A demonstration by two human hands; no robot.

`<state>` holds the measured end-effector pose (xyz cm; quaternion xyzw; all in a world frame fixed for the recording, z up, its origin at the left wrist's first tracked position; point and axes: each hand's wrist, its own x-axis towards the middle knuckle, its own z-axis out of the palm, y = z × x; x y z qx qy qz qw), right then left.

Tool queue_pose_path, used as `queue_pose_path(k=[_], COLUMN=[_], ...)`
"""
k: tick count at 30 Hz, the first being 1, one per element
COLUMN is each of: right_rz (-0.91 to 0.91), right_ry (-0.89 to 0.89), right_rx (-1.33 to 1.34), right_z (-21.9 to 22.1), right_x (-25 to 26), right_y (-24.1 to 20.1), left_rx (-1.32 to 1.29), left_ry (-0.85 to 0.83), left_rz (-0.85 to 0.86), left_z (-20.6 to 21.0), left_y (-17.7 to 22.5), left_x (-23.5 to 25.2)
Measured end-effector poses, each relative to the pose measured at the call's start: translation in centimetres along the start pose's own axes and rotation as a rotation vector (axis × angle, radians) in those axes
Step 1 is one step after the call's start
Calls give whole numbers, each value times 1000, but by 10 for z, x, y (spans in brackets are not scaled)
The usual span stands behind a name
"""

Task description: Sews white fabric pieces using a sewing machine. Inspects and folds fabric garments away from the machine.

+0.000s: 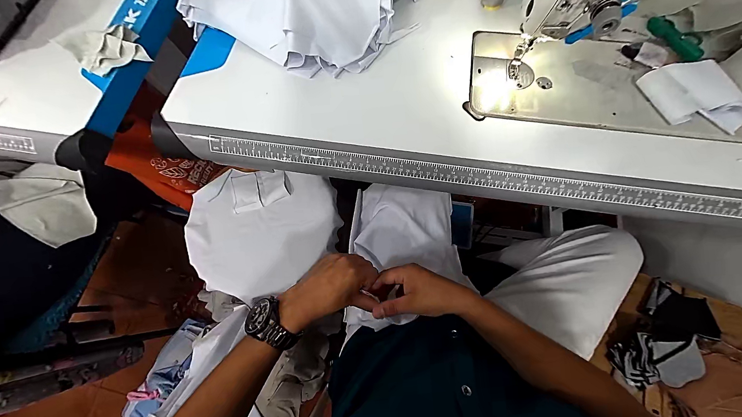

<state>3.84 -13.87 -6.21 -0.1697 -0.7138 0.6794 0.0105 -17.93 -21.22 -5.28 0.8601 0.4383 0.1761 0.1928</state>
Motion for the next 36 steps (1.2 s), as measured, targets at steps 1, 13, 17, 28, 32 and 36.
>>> queue_pose_path(k=[1,13,17,28,32,36], right_rz=[13,-225,-562,-888,-838,-977], right_ry=[-12,500,704,1023,819,833], right_rx=[21,-174,-525,-826,-873,-725], right_z=[1,-11,-6,-36,-20,-32], right_x=[1,-12,-28,-100,-70,-96], right_y=[-1,-25,-51,-130,-138,-177], left_rx=[30,-278,-397,51,-300,-88], left_ry=[-2,275,319,384,291,610], left_rz=[32,-15,18,-213,-178,-367], left_z=[0,-26,2,-16,-35,-27], left_y=[0,-9,-7,-1,70,75], left_x=[3,23,42,45,48,54])
